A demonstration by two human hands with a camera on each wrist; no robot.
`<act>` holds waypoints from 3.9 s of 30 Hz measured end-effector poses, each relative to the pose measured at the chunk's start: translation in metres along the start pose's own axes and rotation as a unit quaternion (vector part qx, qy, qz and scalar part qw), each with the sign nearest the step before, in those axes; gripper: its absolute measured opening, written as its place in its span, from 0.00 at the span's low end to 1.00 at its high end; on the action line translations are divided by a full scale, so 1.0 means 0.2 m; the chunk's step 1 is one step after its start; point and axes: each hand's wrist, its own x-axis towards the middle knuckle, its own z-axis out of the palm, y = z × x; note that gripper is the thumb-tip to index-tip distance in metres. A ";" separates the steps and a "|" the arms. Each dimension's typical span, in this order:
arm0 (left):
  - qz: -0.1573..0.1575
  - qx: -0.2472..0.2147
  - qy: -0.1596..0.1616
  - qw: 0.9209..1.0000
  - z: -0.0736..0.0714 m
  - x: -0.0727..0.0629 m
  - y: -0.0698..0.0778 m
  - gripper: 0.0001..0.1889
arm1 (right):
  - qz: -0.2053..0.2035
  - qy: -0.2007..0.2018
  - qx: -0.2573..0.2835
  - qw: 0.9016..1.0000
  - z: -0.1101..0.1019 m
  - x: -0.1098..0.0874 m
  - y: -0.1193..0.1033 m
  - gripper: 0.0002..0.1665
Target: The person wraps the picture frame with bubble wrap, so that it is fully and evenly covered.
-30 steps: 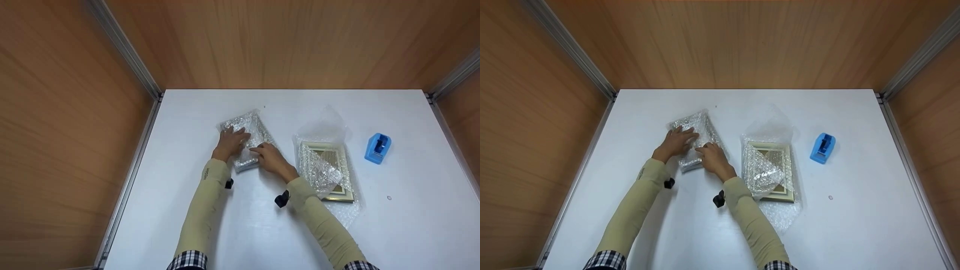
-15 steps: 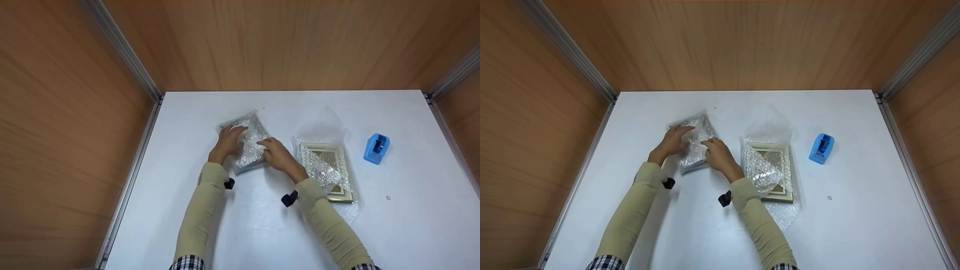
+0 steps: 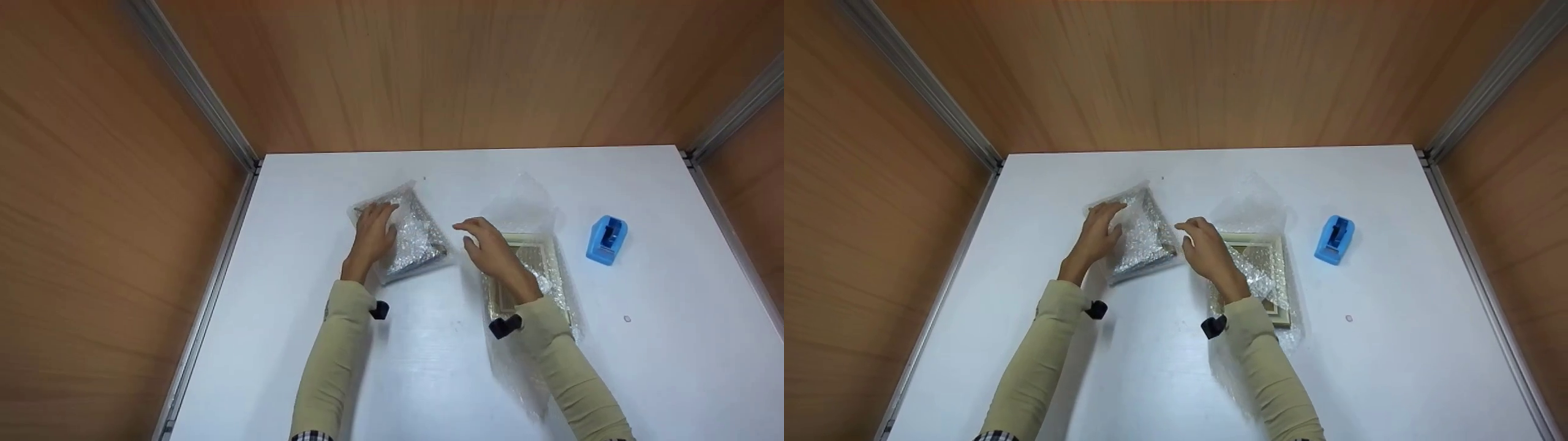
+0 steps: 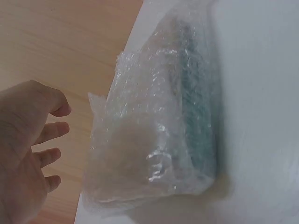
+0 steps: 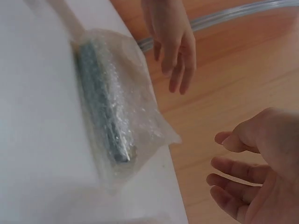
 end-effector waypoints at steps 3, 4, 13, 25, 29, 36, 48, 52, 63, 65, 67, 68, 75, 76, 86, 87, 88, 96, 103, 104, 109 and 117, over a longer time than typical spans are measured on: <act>0.012 -0.004 0.023 1.000 0.01 -0.03 0.04 0.23 | -0.003 0.023 0.006 1.000 -0.08 -0.05 0.03 0.20; 0.018 -0.005 0.029 0.999 0.02 -0.04 0.06 0.22 | -0.001 0.029 0.006 1.000 -0.10 -0.06 0.04 0.20; 0.089 -0.024 0.072 0.993 0.05 -0.13 0.21 0.18 | 0.030 0.118 0.008 0.993 -0.34 -0.23 0.24 0.19; 0.196 -0.013 0.019 0.980 0.19 -0.28 0.44 0.13 | 0.136 0.148 0.001 0.980 -0.47 -0.19 0.57 0.22; 0.265 0.021 -0.071 0.961 0.29 -0.41 0.54 0.17 | 0.163 0.133 0.007 0.978 -0.50 -0.12 0.63 0.24; 0.305 0.096 -0.156 0.935 0.42 -0.53 0.63 0.26 | 0.190 0.081 0.046 0.977 -0.51 0.02 0.68 0.31; 0.305 0.186 -0.223 0.907 0.56 -0.64 0.70 0.49 | 0.204 0.023 0.019 0.978 -0.52 0.11 0.74 0.49; 0.311 0.208 -0.212 0.903 0.59 -0.65 0.71 0.50 | 0.173 0.082 0.024 0.981 -0.52 0.12 0.74 0.42; 0.341 0.264 -0.147 0.890 0.65 -0.66 0.76 0.56 | 0.080 0.107 -0.019 0.991 -0.51 0.07 0.64 0.15; 0.349 0.258 -0.129 0.892 0.67 -0.67 0.76 0.58 | 0.087 0.095 -0.017 0.992 -0.51 0.05 0.62 0.17; 0.358 0.253 -0.108 0.892 0.69 -0.68 0.76 0.59 | 0.098 0.087 -0.011 0.991 -0.51 0.03 0.61 0.19; 0.365 0.254 -0.095 0.891 0.70 -0.69 0.76 0.59 | 0.101 0.084 -0.009 0.991 -0.52 0.02 0.60 0.21; 0.397 0.236 -0.095 0.882 0.70 -0.72 0.81 0.46 | 0.092 0.063 -0.007 0.994 -0.53 -0.03 0.59 0.21; 0.398 0.235 -0.102 0.881 0.69 -0.72 0.81 0.42 | 0.083 0.061 -0.009 0.995 -0.53 -0.04 0.59 0.21; 0.380 0.152 -0.089 0.908 0.68 -0.69 0.86 0.17 | 0.016 0.042 -0.039 0.998 -0.53 -0.10 0.57 0.16; 0.370 0.137 -0.084 0.915 0.68 -0.69 0.86 0.17 | 0.017 0.039 -0.038 0.998 -0.54 -0.11 0.57 0.16; 0.359 0.124 -0.078 0.922 0.68 -0.68 0.87 0.17 | 0.019 0.035 -0.035 0.999 -0.54 -0.12 0.57 0.16; 0.281 0.040 0.008 0.959 0.71 -0.61 0.90 0.12 | 0.049 0.010 -0.037 0.998 -0.55 -0.18 0.54 0.20; 0.190 -0.018 0.039 0.981 0.72 -0.51 0.89 0.10 | 0.044 0.010 -0.059 0.997 -0.53 -0.23 0.53 0.20; 0.177 -0.021 0.036 0.983 0.72 -0.50 0.88 0.09 | 0.045 0.009 -0.059 0.997 -0.52 -0.24 0.53 0.21; 0.130 -0.021 0.028 0.991 0.73 -0.45 0.88 0.07 | 0.046 0.010 -0.062 0.997 -0.49 -0.28 0.53 0.20; 0.045 0.016 0.026 0.999 0.75 -0.40 0.91 0.08 | 0.025 0.038 -0.061 0.997 -0.41 -0.37 0.55 0.14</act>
